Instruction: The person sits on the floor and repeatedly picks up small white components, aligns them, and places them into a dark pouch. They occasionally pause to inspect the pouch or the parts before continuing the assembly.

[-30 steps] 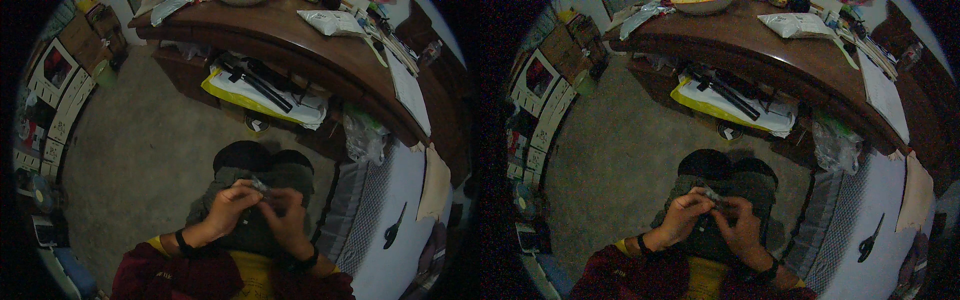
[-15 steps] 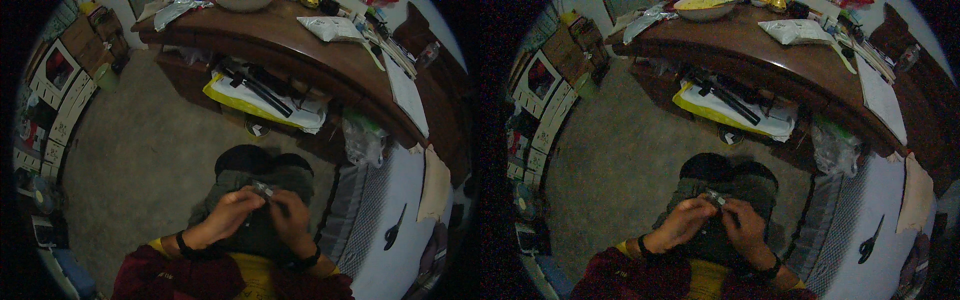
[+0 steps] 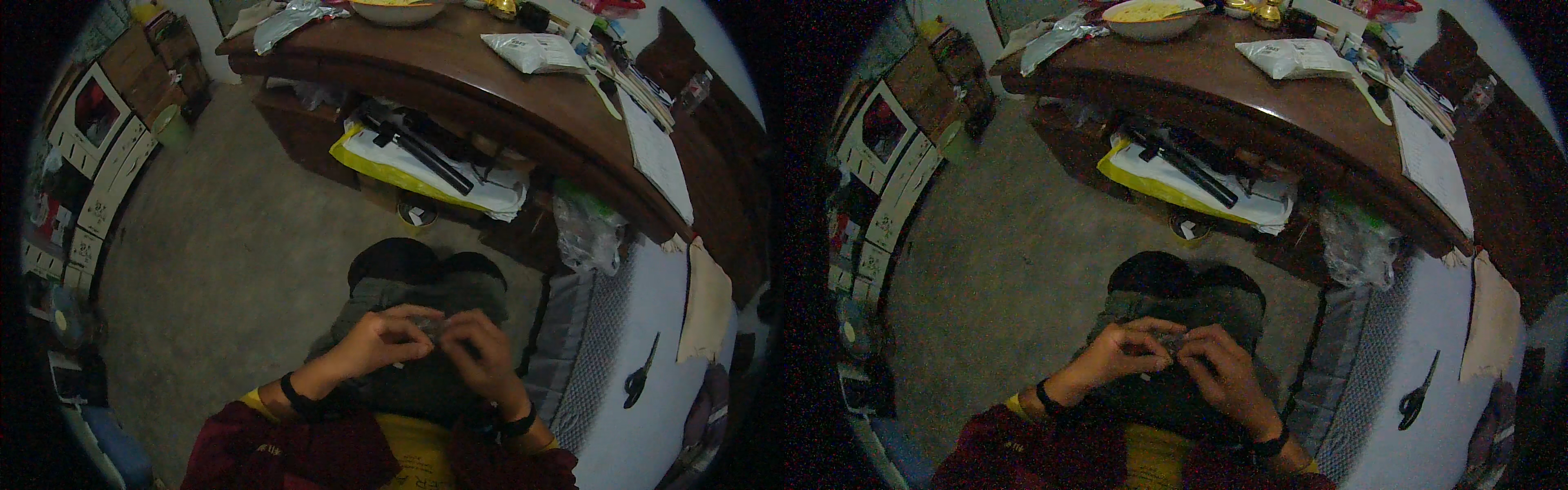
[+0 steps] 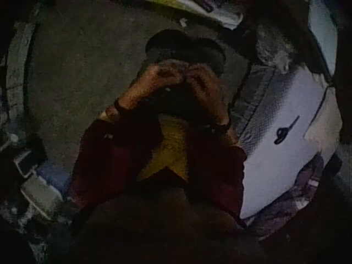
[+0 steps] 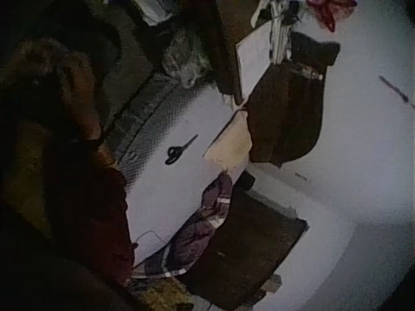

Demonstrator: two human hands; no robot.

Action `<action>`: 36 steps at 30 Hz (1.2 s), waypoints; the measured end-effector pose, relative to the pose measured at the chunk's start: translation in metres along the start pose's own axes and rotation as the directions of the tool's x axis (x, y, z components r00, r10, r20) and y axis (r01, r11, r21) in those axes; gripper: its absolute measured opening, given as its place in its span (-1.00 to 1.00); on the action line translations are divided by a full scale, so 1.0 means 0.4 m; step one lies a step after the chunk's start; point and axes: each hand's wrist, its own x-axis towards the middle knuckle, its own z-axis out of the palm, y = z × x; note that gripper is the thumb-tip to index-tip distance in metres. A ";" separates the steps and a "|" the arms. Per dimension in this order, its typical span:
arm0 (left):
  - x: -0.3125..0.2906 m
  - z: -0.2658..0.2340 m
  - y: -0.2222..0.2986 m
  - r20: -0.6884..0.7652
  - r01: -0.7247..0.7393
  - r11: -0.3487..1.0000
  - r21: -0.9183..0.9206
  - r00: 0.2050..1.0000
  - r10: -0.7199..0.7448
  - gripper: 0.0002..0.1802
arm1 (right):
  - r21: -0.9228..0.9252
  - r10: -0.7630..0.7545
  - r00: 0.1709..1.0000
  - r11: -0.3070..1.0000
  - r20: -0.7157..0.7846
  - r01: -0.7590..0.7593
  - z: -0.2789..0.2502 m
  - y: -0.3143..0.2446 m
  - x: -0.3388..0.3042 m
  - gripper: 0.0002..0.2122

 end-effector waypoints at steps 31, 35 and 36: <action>-0.037 0.036 -0.001 -0.215 -0.239 0.947 0.216 0.934 0.285 -0.87 | -0.118 0.024 0.992 0.992 -0.125 -0.039 -0.030 -0.065 0.033 -0.90; -0.038 0.038 0.000 -0.209 -0.309 0.905 0.293 0.903 0.376 -0.87 | -0.066 0.080 0.994 0.994 -0.070 -0.084 -0.033 -0.072 0.041 -0.91; -0.037 0.037 -0.001 -0.202 -0.339 0.884 0.322 0.888 0.413 -0.87 | -0.075 0.077 0.995 0.994 -0.059 -0.081 -0.034 -0.073 0.042 -0.91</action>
